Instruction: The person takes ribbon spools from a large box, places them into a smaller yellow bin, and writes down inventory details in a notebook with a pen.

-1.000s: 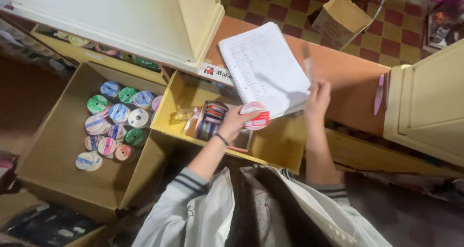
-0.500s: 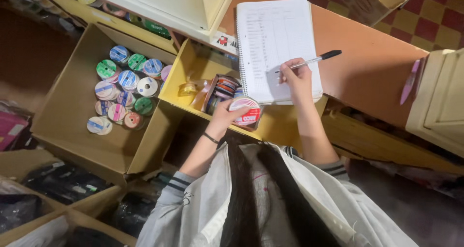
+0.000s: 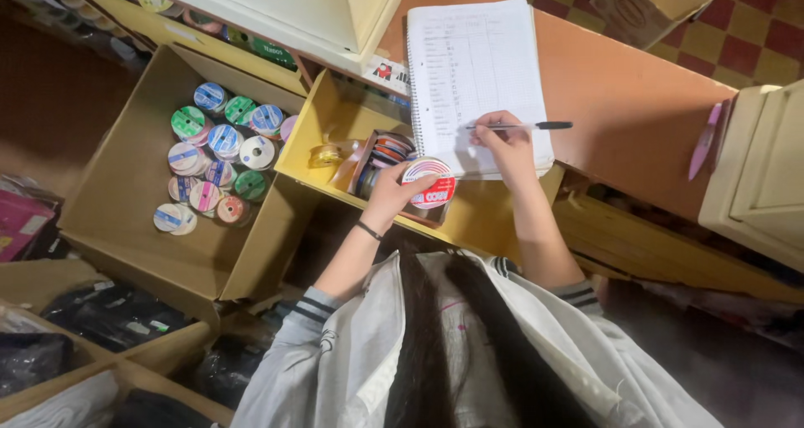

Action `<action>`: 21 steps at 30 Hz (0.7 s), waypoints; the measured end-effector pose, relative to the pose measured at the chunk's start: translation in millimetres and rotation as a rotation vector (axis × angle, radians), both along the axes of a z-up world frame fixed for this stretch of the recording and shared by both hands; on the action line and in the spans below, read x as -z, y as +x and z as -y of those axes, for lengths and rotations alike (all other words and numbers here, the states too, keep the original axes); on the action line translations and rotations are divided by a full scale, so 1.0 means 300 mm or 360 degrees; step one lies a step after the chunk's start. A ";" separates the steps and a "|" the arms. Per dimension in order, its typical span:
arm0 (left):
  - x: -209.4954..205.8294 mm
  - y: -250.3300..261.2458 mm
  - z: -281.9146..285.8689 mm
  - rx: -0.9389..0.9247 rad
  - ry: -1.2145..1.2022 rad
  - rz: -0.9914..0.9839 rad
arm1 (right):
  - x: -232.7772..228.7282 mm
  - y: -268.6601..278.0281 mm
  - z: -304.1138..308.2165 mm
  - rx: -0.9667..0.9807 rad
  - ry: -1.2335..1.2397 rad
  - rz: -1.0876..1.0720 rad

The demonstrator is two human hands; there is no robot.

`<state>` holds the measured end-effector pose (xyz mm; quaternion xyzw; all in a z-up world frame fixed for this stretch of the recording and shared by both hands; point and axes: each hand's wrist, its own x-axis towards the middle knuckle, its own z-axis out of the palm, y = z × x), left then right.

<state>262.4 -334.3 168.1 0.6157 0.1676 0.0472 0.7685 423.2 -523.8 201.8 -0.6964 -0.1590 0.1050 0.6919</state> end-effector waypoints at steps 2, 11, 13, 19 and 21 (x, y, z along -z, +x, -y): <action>0.020 0.004 0.001 0.0000 0.0021 0.0003 | -0.002 0.009 0.000 0.0003 -0.0028 -0.0051; 0.027 0.015 0.000 0.0057 0.0117 0.0010 | 0.071 0.293 -0.133 -0.0147 0.0294 -0.0621; 0.040 0.015 0.004 0.0077 0.0128 0.0037 | 0.068 0.337 -0.181 -0.0168 0.0265 -0.0613; 0.053 0.112 -0.038 -0.0016 0.0235 0.0048 | 0.055 0.513 -0.342 0.0000 0.0313 -0.0580; 0.050 0.155 -0.041 -0.0068 0.0277 0.0007 | 0.055 0.554 -0.374 0.0088 0.0352 -0.0571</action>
